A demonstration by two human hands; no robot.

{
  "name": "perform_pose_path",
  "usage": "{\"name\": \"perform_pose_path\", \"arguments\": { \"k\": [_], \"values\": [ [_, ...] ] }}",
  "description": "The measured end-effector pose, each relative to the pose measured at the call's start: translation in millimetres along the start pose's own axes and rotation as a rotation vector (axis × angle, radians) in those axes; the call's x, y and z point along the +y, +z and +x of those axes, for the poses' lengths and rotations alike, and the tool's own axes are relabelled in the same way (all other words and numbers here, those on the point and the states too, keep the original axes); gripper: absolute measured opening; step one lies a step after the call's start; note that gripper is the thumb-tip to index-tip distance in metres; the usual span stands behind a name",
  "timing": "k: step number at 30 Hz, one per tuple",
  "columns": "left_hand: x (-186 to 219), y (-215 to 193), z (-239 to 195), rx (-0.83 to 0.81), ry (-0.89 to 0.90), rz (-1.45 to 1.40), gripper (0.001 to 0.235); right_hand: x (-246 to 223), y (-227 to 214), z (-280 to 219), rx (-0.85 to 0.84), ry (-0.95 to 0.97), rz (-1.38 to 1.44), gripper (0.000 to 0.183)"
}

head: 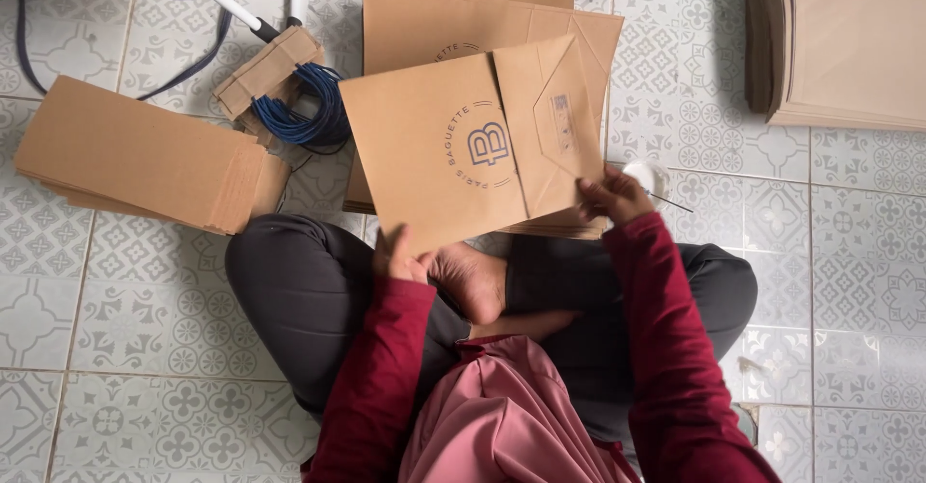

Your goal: The person sits on the floor and assembles brown paper bags by applying glue to the flaps and folding them into shape. They then attach blue rope handles to the bags using glue and press the components together to secure them.

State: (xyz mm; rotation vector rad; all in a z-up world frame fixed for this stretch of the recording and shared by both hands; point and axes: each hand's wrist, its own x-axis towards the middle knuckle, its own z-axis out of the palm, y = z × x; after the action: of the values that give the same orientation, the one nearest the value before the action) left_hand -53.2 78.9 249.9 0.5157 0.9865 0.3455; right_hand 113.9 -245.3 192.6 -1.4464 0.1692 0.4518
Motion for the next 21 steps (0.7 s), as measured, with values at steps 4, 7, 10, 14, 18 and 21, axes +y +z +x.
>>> {"name": "perform_pose_path", "arguments": {
  "k": [4, 7, 10, 14, 18, 21],
  "values": [
    [-62.4, -47.8, 11.2, -0.047, -0.076, 0.089, 0.050, -39.5, -7.2, 53.9, -0.052, -0.103, -0.221, 0.018],
    [-126.0, -62.7, 10.5, -0.169, -0.215, 0.227, 0.044, -47.7, 4.0, 100.3, -0.060, -0.264, -0.287, 0.028],
    [-152.7, -43.2, -11.2, -0.337, -0.317, 0.241, 0.068, -39.5, 30.9, 120.0, 0.079, -0.348, -0.126, 0.060],
    [-137.6, -23.1, -8.4, -0.798, -0.355, 0.704, 0.062, -4.5, 38.0, 115.7, 0.278, -0.430, -0.503, 0.057],
    [-86.5, -25.3, 49.3, -0.751, 0.596, 0.919, 0.034, 26.4, 35.2, 58.1, 0.355, -0.390, -0.891, 0.050],
    [-3.0, -1.8, 46.5, -0.269, 1.264, 1.634, 0.056, 92.5, 17.7, 53.1, 0.435, -0.619, -1.018, 0.048]
  ]
}}
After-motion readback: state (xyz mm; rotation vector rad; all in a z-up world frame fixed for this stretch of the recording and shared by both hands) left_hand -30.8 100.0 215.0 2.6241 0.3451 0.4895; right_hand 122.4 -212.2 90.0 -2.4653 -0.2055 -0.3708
